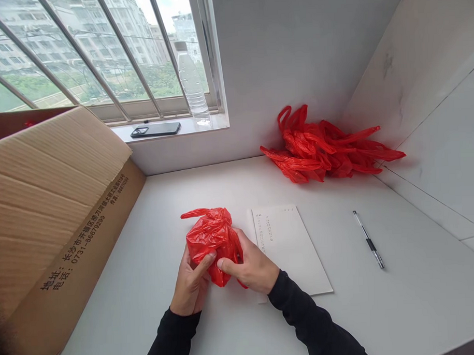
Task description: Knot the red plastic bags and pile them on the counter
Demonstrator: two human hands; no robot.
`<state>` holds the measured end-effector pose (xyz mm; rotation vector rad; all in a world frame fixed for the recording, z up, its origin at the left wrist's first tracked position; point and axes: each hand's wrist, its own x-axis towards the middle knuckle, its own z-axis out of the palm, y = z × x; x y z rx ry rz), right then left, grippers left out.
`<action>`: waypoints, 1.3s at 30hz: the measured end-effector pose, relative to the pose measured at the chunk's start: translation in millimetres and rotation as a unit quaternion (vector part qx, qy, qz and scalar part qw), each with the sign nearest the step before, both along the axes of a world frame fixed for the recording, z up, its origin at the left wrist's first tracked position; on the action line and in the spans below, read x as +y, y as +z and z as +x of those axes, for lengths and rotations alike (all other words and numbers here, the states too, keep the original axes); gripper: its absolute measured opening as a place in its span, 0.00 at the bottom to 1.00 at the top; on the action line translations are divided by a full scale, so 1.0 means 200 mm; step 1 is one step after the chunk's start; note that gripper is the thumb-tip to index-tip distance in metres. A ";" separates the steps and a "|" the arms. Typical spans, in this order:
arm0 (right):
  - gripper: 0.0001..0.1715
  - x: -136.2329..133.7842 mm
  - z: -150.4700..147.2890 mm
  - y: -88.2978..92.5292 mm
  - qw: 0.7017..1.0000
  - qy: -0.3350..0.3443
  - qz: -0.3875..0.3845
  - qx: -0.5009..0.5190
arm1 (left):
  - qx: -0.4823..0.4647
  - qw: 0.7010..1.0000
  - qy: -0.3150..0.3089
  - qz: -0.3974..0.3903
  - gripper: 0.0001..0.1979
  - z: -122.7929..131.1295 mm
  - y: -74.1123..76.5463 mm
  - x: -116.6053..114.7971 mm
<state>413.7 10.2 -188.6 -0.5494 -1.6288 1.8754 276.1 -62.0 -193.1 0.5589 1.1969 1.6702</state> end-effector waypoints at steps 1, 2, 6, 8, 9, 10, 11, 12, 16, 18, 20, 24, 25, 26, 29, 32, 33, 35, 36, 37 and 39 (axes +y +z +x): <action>0.30 0.00 0.00 -0.01 1.000 -0.008 0.004 -0.006 | -0.002 1.000 -0.001 0.000 0.32 0.00 0.00 0.00; 0.30 0.01 0.00 -0.01 1.000 -0.019 0.007 -0.011 | -0.004 1.000 -0.002 0.000 0.32 0.00 -0.01 0.00; 0.26 0.01 0.01 -0.02 0.999 -0.039 -0.001 -0.004 | 0.004 1.000 0.011 0.008 0.32 0.00 -0.01 0.00; 0.24 0.01 0.00 -0.02 0.999 -0.025 -0.020 0.004 | 0.037 0.999 0.021 0.012 0.31 0.00 -0.01 -0.01; 0.24 0.01 0.00 -0.02 0.999 -0.016 -0.028 0.007 | 0.056 0.998 0.025 0.013 0.29 -0.01 -0.01 -0.02; 0.23 0.00 0.00 -0.02 0.999 -0.008 -0.034 0.010 | 0.071 0.997 0.028 0.013 0.28 -0.01 -0.01 -0.03; 0.23 0.00 -0.01 -0.02 0.999 -0.003 -0.035 0.014 | 0.082 0.996 0.030 0.013 0.28 -0.01 0.00 -0.03; 0.23 0.00 -0.01 -0.02 0.999 -0.004 -0.032 0.017 | 0.085 0.996 0.030 0.014 0.27 -0.02 0.00 -0.04; 0.24 0.00 -0.01 -0.02 0.998 -0.053 0.018 0.002 | 0.064 0.997 0.025 0.035 0.27 -0.04 -0.02 -0.04; 0.28 0.00 -0.01 -0.03 0.994 -0.089 0.052 -0.035 | 0.099 0.990 0.084 0.045 0.27 -0.05 -0.04 -0.04; 0.33 0.00 -0.01 -0.04 0.986 -0.118 0.082 -0.087 | 0.184 0.968 0.167 0.045 0.26 -0.06 -0.04 -0.05; 0.39 -0.03 -0.01 -0.06 0.974 -0.104 0.147 -0.137 | 0.263 0.953 0.145 -0.033 0.18 -0.09 0.01 -0.06; 0.39 -0.05 -0.02 -0.05 0.973 -0.086 0.161 -0.139 | 0.260 0.956 0.119 -0.061 0.20 -0.09 0.02 -0.05; 0.39 -0.06 -0.02 -0.05 0.973 -0.069 0.172 -0.140 | 0.266 0.955 0.095 -0.085 0.22 -0.09 0.04 -0.04; 0.37 -0.09 -0.02 -0.03 0.968 -0.029 0.199 -0.149 | 0.333 0.935 0.045 -0.115 0.20 -0.07 0.05 0.01; 0.34 -0.10 -0.03 -0.04 0.967 -0.029 0.205 -0.151 | 0.381 0.916 0.024 -0.118 0.11 -0.10 0.04 0.07; 0.33 -0.10 -0.03 -0.05 0.968 -0.040 0.200 -0.148 | 0.388 0.914 0.030 -0.118 0.10 -0.13 0.04 0.08; 0.31 -0.09 -0.03 -0.06 0.970 -0.073 0.185 -0.139 | 0.412 0.902 0.053 -0.119 0.09 -0.23 0.08 0.13; 0.29 -0.08 -0.03 -0.06 0.971 -0.092 0.175 -0.137 | 0.430 0.892 0.067 -0.121 0.09 -0.31 0.11 0.17; 0.27 -0.07 -0.03 -0.07 0.971 -0.109 0.164 -0.137 | 0.451 0.880 0.084 -0.125 0.09 -0.39 0.16 0.21; 0.24 -0.06 -0.03 -0.07 0.970 -0.136 0.144 -0.144 | 0.499 0.848 0.115 -0.137 0.09 -0.59 0.26 0.31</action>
